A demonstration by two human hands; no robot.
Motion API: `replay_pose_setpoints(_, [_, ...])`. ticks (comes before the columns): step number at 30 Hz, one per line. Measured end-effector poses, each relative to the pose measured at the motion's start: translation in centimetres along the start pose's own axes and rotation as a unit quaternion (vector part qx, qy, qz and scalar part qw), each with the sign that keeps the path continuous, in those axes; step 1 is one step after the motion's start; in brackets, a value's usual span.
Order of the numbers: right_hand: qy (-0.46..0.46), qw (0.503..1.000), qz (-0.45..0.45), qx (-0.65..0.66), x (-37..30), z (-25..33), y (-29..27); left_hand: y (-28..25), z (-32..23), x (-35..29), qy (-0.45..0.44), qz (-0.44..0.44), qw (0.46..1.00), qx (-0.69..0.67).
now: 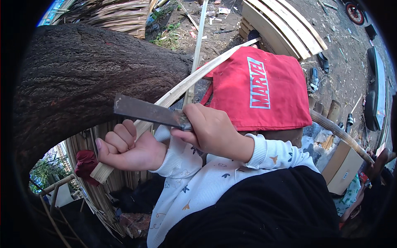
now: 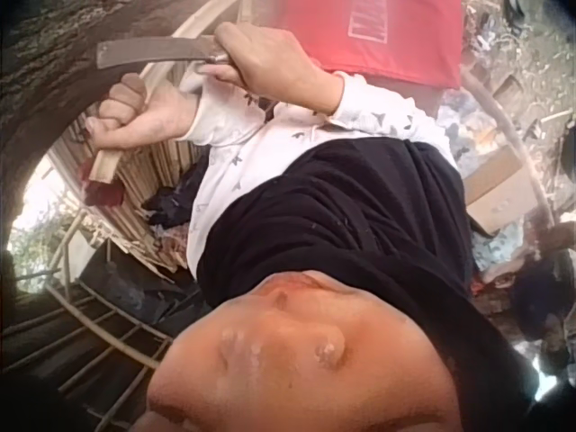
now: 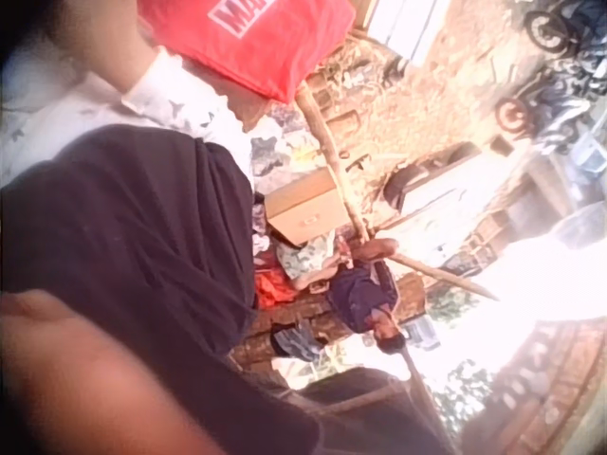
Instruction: The person shaves a long strip of wood using a large blade and then picks up a smartphone.
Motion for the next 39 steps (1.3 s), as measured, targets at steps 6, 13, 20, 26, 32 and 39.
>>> replay_pose_setpoints(6, [0.107, 0.989, 0.051, -0.089, -0.5, -1.4, 1.3, -0.1, -0.1, -0.2, -0.015, 0.086, 0.996, -0.017])
replay_pose_setpoints(13, [0.085, 0.993, 0.064, -0.047, 0.1, 1.0, 0.3, 0.2, -0.2, -1.4, -0.004, 0.089, 0.995, -0.038])
replay_pose_setpoints(20, [0.26, 0.95, 0.075, -0.158, -1.5, -7.9, -0.9, -0.6, 0.1, -1.5, 0.009, 0.142, 0.99, -0.021])
replay_pose_setpoints(26, [0.122, 0.986, 0.108, -0.033, 0.1, -1.1, -1.0, -0.2, 0.1, -0.2, 0.017, 0.108, 0.994, -0.019])
replay_pose_setpoints(32, [0.206, 0.966, 0.051, -0.148, -0.8, -5.3, 0.0, -2.1, 0.4, 0.5, 0.027, 0.238, 0.969, -0.051])
replay_pose_setpoints(39, [0.221, 0.967, 0.099, -0.084, 0.3, -5.6, -2.5, -2.4, 0.3, 0.7, 0.047, 0.378, 0.919, -0.097])
Point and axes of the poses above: each hand's wrist, its own x-axis towards the middle knuckle, its own y-axis out of the palm, z = x × y, the point moved 1 cm from there along x, towards the middle knuckle, and after that the axes turned 13 degrees about -y, right-handed, at the moved point
